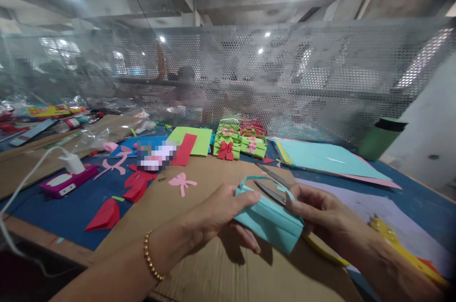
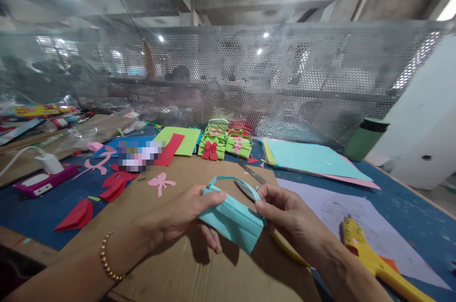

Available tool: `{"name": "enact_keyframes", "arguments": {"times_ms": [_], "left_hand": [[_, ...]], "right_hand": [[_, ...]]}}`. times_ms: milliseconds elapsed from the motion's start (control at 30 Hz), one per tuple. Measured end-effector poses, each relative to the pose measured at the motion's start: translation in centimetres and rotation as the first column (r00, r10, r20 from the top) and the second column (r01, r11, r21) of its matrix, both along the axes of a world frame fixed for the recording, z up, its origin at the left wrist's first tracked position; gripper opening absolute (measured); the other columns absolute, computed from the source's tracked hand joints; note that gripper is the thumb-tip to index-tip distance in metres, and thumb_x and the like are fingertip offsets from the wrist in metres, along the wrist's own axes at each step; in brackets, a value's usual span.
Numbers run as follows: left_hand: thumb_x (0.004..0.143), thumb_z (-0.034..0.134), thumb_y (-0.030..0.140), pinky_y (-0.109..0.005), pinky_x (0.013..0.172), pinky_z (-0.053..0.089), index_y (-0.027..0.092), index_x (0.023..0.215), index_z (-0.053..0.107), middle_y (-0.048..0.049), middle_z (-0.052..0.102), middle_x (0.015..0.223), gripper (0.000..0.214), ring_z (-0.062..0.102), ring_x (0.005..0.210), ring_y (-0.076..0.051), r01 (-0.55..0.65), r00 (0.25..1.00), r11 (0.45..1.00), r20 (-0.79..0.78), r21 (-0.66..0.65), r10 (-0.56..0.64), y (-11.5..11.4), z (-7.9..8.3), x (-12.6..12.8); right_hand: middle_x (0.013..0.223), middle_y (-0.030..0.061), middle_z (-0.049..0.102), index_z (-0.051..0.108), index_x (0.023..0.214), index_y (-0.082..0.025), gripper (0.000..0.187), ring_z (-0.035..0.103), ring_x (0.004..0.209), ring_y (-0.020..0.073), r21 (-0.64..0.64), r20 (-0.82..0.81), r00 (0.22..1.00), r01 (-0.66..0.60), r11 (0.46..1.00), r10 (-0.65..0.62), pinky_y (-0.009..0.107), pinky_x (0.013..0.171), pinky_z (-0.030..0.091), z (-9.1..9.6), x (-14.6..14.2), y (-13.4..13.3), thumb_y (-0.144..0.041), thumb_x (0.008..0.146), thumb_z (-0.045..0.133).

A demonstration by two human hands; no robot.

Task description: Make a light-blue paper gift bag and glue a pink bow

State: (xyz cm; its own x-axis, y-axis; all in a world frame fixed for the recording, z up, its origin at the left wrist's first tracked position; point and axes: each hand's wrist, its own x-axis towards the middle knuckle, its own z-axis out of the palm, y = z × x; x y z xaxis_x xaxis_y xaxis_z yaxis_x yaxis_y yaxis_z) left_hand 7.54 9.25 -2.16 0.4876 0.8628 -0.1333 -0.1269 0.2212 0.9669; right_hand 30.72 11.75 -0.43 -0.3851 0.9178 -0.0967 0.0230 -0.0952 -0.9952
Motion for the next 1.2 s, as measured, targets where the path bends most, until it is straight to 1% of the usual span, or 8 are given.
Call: {"name": "enact_keyframes", "arguments": {"times_ms": [133, 267, 400, 567, 767, 900, 1067, 1200], "left_hand": [[0.085, 0.064, 0.057, -0.022, 0.04, 0.052, 0.011, 0.097, 0.063, -0.0078, 0.07, 0.062, 0.048, 0.069, 0.046, -0.019, -0.004, 1.0, 1.0, 0.013, -0.013, 0.005, 0.0, -0.2, 0.1], [0.085, 0.063, 0.061, -0.023, 0.041, 0.054, 0.011, 0.098, 0.063, -0.009, 0.071, 0.063, 0.052, 0.07, 0.048, -0.02, -0.02, 1.0, 1.0, 0.014, -0.004, 0.02, 0.3, -0.4, -0.1], [0.086, 0.061, 0.061, -0.023, 0.04, 0.053, 0.009, 0.098, 0.064, -0.0113, 0.072, 0.064, 0.053, 0.071, 0.049, -0.021, -0.034, 0.999, 0.999, -0.003, -0.003, 0.034, 0.5, -0.2, -0.3], [0.087, 0.061, 0.059, -0.023, 0.039, 0.053, 0.008, 0.099, 0.064, -0.0119, 0.072, 0.064, 0.052, 0.071, 0.048, -0.022, -0.024, 1.0, 1.0, 0.012, -0.007, 0.024, 0.5, 0.0, -0.3], [0.088, 0.061, 0.057, -0.023, 0.041, 0.055, 0.009, 0.097, 0.061, -0.0084, 0.07, 0.061, 0.049, 0.07, 0.047, -0.02, -0.026, 1.0, 1.0, -0.001, -0.008, 0.026, 0.2, 0.1, -0.2], [0.092, 0.059, 0.055, -0.023, 0.043, 0.056, 0.009, 0.098, 0.062, -0.0091, 0.072, 0.064, 0.046, 0.072, 0.05, -0.02, -0.037, 0.999, 0.999, -0.036, 0.006, 0.037, 0.2, -0.1, -0.2], [0.091, 0.058, 0.058, -0.022, 0.04, 0.053, 0.01, 0.094, 0.062, -0.0097, 0.071, 0.061, 0.049, 0.07, 0.048, -0.02, -0.027, 0.997, 1.0, -0.075, 0.007, 0.027, 0.1, -0.1, 0.0], [0.09, 0.059, 0.06, -0.021, 0.037, 0.05, 0.011, 0.091, 0.063, -0.0084, 0.069, 0.055, 0.049, 0.066, 0.044, -0.018, 0.072, 0.992, 0.997, -0.1, -0.042, -0.076, -1.0, -0.1, 0.0]], "right_hand": [[0.059, -0.0058, 0.048, 0.063, 0.073, -0.02, 0.046, 0.038, 0.052, 0.0078, 0.087, 0.034, 0.998, 0.055, 0.995, -0.058, 0.019, 0.046, 0.031, -0.2, -0.6, 0.0, -0.053, 0.059, 0.092], [0.066, -0.003, 0.054, 0.067, 0.073, -0.019, 0.041, 0.045, 0.061, 0.0099, 0.209, 0.082, 0.993, 0.063, 0.976, -0.082, 0.02, 0.053, 0.038, 0.0, -0.7, -0.1, -0.054, 0.066, 0.089], [0.073, -0.0014, 0.057, 0.07, 0.084, -0.02, 0.039, 0.047, 0.062, 0.0101, 0.131, 0.06, 0.998, 0.016, 0.991, -0.024, 0.021, 0.055, 0.041, 0.3, -0.1, -0.2, -0.056, 0.073, 0.083], [0.074, -0.001, 0.059, 0.07, 0.084, -0.02, 0.039, 0.051, 0.063, 0.0102, 0.091, 0.028, 0.999, -0.045, 0.995, 0.042, 0.021, 0.055, 0.044, 0.3, 0.1, -0.1, -0.051, 0.069, 0.088], [0.063, -0.006, 0.052, 0.063, 0.078, -0.019, 0.042, 0.043, 0.052, 0.0062, 0.088, -0.025, 1.0, 0.011, 0.996, -0.009, 0.019, 0.048, 0.036, -0.6, -0.1, 0.2, -0.05, 0.068, 0.089], [0.063, -0.0061, 0.052, 0.062, 0.078, -0.02, 0.043, 0.041, 0.053, 0.0069, 0.163, 0.049, 0.998, 0.023, 0.986, -0.032, 0.02, 0.05, 0.034, -0.3, -0.2, -0.1, -0.052, 0.068, 0.088], [0.062, -0.0021, 0.051, 0.059, 0.061, -0.018, 0.054, 0.044, 0.061, 0.012, 0.345, 0.261, 0.962, -0.01, 0.939, -0.086, 0.025, 0.058, 0.035, 0.5, -0.4, -0.6, -0.069, 0.08, 0.069], [0.069, 0.0009, 0.059, 0.069, 0.074, -0.018, 0.056, 0.049, 0.065, 0.0138, 0.285, 0.191, 0.981, -0.027, 0.958, -0.029, 0.027, 0.062, 0.038, 0.5, -0.7, -0.5, -0.071, 0.087, 0.058]]}}
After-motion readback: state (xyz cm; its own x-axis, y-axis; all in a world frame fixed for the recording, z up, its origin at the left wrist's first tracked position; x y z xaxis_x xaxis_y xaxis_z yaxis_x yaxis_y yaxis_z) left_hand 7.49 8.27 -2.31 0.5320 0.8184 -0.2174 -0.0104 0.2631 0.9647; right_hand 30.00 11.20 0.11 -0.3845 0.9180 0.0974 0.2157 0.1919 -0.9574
